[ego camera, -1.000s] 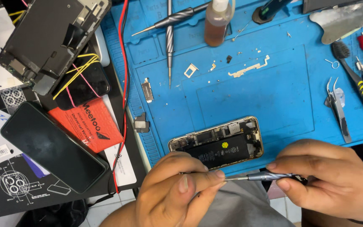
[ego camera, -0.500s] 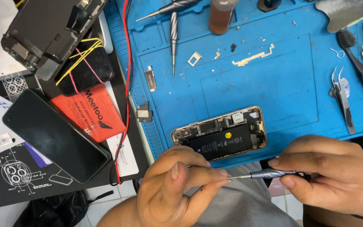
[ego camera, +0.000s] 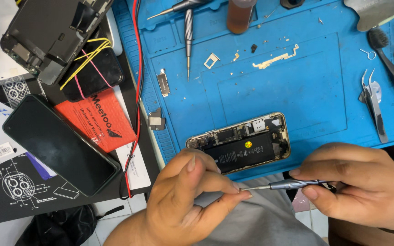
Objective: The person uses a screwdriver to remove screws from a disassembled smartphone and then uses tweezers to lift and reposition internal components, including a small black part and a white connector, on a blue work mat.
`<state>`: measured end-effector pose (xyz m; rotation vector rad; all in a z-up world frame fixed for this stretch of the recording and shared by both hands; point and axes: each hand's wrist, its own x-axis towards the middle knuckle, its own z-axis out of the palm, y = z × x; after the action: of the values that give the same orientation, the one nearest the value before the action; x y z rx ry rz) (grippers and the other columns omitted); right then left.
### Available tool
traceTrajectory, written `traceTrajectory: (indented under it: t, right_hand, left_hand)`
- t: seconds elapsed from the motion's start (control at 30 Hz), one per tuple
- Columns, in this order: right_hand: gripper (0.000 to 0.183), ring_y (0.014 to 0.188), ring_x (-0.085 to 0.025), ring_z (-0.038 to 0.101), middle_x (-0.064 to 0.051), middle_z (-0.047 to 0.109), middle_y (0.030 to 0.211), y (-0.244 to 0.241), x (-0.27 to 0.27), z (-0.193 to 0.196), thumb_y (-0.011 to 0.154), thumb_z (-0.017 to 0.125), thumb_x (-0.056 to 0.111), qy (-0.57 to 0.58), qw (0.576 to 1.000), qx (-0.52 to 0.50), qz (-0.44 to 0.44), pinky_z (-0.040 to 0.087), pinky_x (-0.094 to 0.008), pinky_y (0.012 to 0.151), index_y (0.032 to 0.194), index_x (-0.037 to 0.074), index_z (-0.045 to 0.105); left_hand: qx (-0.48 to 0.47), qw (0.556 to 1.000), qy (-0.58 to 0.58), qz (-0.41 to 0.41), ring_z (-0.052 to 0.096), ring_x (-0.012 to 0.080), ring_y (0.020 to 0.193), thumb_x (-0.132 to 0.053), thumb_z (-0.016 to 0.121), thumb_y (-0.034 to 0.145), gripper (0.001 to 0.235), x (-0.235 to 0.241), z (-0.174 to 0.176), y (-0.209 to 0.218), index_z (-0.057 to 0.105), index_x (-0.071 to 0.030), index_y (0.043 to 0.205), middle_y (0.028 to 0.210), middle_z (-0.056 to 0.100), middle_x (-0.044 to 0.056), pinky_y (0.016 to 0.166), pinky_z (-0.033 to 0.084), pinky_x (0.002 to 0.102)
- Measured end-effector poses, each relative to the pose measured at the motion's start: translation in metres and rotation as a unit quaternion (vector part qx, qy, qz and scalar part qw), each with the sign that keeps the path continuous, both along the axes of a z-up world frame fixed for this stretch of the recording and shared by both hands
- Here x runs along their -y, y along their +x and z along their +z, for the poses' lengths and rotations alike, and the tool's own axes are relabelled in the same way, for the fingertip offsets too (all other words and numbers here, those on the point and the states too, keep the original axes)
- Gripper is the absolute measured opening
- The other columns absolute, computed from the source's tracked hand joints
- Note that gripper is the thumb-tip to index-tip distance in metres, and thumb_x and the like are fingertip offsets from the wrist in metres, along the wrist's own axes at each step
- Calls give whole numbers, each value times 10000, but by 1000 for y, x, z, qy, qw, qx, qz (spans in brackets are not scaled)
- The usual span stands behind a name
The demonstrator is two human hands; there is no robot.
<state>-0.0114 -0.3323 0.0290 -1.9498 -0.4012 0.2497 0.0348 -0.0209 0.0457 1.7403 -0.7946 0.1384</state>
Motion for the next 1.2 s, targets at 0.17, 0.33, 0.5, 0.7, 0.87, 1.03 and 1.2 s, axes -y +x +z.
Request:
traceTrajectory:
  t: [0.17,0.33,0.5,0.7,0.87,1.03,1.2]
  right_hand:
    - [253,746,-128,722,-94,782,953,3,-1,-1,842,817,217,5,1000,7,17,558,-233,608,1005,33,756]
    - [258,726,-123,720,-81,783,926,3,0,-1,845,813,243,-3,1000,0,22,552,-231,588,1005,46,766]
    - [272,710,-118,718,-76,798,905,3,-1,-1,830,822,260,-16,1000,-9,15,542,-230,575,994,45,784]
    - [230,758,-151,729,-67,797,873,3,-2,-1,834,801,210,8,1000,-28,8,560,-259,630,984,35,798]
    - [205,753,-160,732,-85,800,874,4,-3,0,834,786,171,38,998,-44,9,560,-256,626,975,22,792]
    - [202,739,-169,726,-96,752,877,2,-4,-1,822,791,155,43,998,-49,0,566,-256,609,960,8,795]
    - [193,722,-172,725,-100,752,849,3,-6,-1,837,770,137,63,996,-60,0,584,-252,575,964,-6,797]
  left_hand:
    - [-15,1000,0,-8,601,193,823,-52,918,891,1129,0,-3,-1,128,-159,1691,935,727,1,717,504,279]
    - [-11,1000,-9,-17,605,197,829,-61,926,889,1120,-1,-5,-1,153,-176,1691,943,731,1,720,508,277]
    - [-10,1000,-12,-24,601,200,853,-61,931,893,1133,-2,-5,-2,145,-201,1698,953,733,-6,737,511,285]
    - [-5,999,-13,-30,606,208,908,-66,929,887,1155,-2,-6,-4,139,-236,1713,965,737,-17,765,507,302]
    - [3,1000,-15,-25,602,213,904,-72,933,887,1151,-3,-7,-5,142,-225,1709,956,732,-22,804,508,324]
    - [2,999,-16,-29,601,216,913,-69,933,884,1155,-4,-7,-6,141,-226,1711,958,734,-22,805,510,325]
    - [8,999,-18,-38,598,223,913,-62,932,890,1166,-5,-8,-6,127,-234,1716,965,739,-21,808,510,330]
